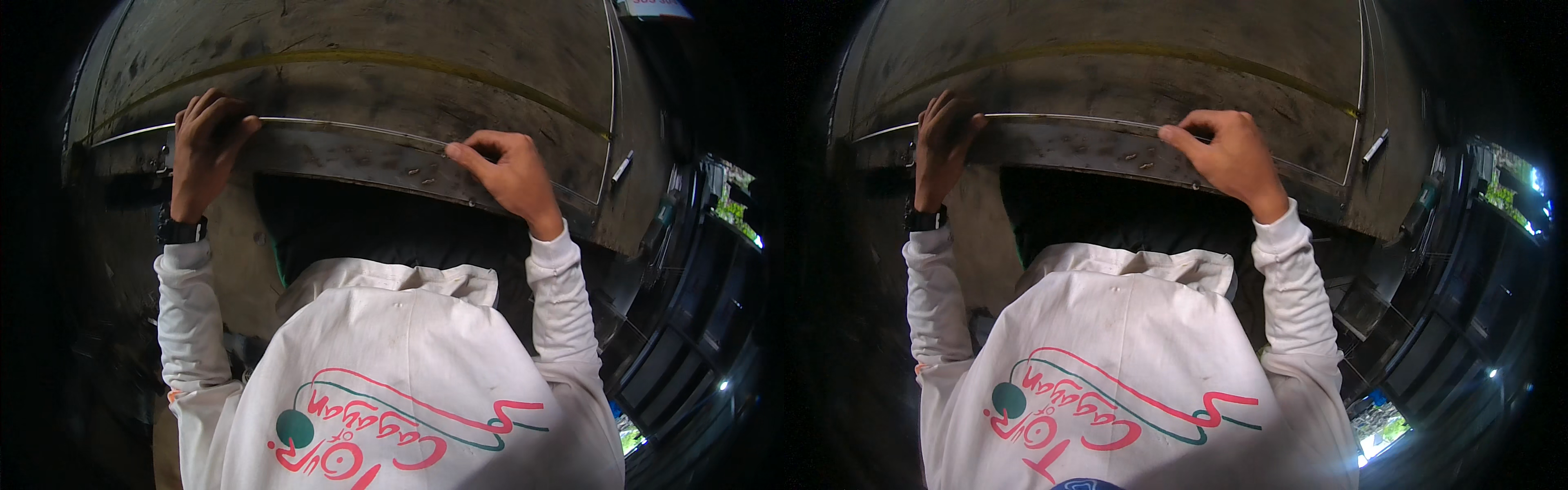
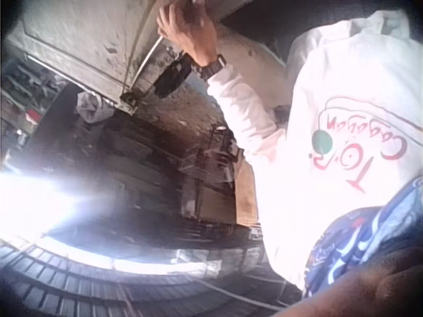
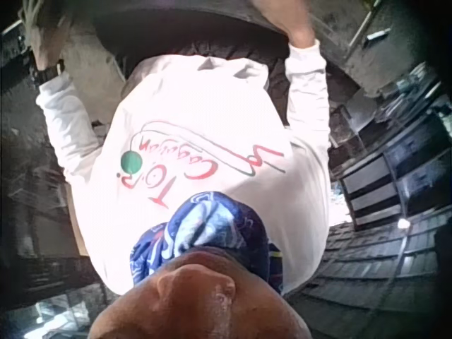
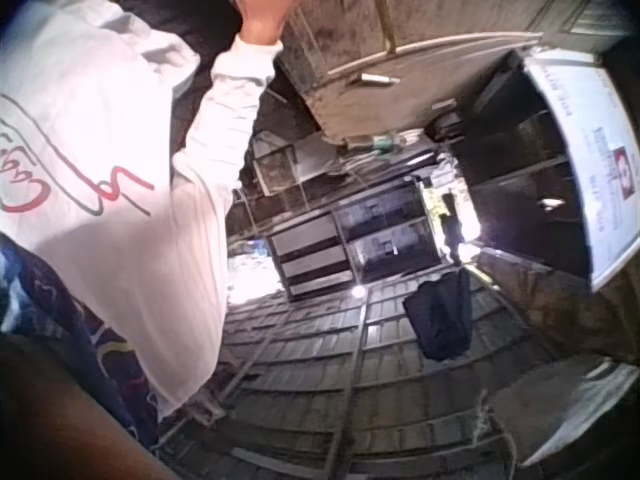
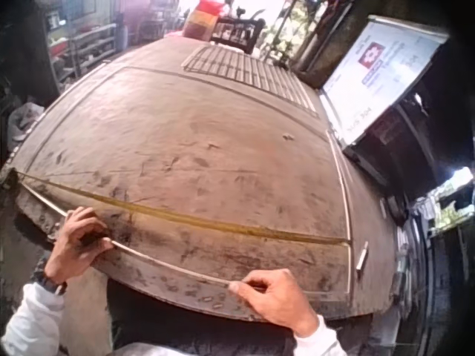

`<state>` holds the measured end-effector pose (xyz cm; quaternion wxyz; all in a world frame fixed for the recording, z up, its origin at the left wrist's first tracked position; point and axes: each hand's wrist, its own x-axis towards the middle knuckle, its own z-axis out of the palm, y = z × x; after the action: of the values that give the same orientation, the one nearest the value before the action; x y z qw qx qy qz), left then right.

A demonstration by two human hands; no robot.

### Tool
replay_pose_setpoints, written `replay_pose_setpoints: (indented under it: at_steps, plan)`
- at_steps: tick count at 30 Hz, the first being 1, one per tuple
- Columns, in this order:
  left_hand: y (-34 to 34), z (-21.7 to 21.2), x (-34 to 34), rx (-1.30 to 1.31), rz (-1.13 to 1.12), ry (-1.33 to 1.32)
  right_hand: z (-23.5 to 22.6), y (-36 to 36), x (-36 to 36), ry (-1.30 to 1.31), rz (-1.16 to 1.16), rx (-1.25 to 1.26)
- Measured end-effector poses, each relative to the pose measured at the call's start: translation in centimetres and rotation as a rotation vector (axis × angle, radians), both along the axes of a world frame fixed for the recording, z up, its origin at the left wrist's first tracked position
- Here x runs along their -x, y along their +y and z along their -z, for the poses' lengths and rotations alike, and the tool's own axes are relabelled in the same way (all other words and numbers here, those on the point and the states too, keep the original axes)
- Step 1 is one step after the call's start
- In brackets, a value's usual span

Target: The person measures a curved metal sheet with a yellow tape measure and marks points along the curve using a white marker. They repeatedly reposition the tape and mark multiple locations on the sheet's surface.

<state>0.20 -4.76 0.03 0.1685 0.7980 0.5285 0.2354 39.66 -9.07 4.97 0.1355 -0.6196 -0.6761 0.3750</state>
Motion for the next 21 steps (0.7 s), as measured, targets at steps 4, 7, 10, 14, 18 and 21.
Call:
replay_pose_setpoints:
  at_steps: [4,7,10,14,18,21]
  plan:
    - [0.1,0.2,-0.1,-0.036,-0.017,-0.027,0.5,0.8,1.3,-0.030,0.033,0.013]
    - [-0.1,0.2,-0.4,-0.062,-0.032,-0.026,1.1,0.8,1.2,-0.023,0.049,0.005]
    - [-0.2,0.0,-0.5,-0.075,-0.034,-0.023,1.0,1.0,2.1,0.002,0.058,-0.066]
    - [-0.2,0.1,-0.4,-0.080,-0.039,-0.020,1.5,1.2,2.7,-0.008,0.082,-0.072]
    - [-0.1,0.3,-0.4,-0.101,-0.038,-0.025,1.6,1.2,4.6,-0.029,0.109,-0.076]
    - [-0.1,0.3,-0.4,-0.102,-0.037,-0.054,1.7,1.4,4.5,0.021,0.112,-0.066]
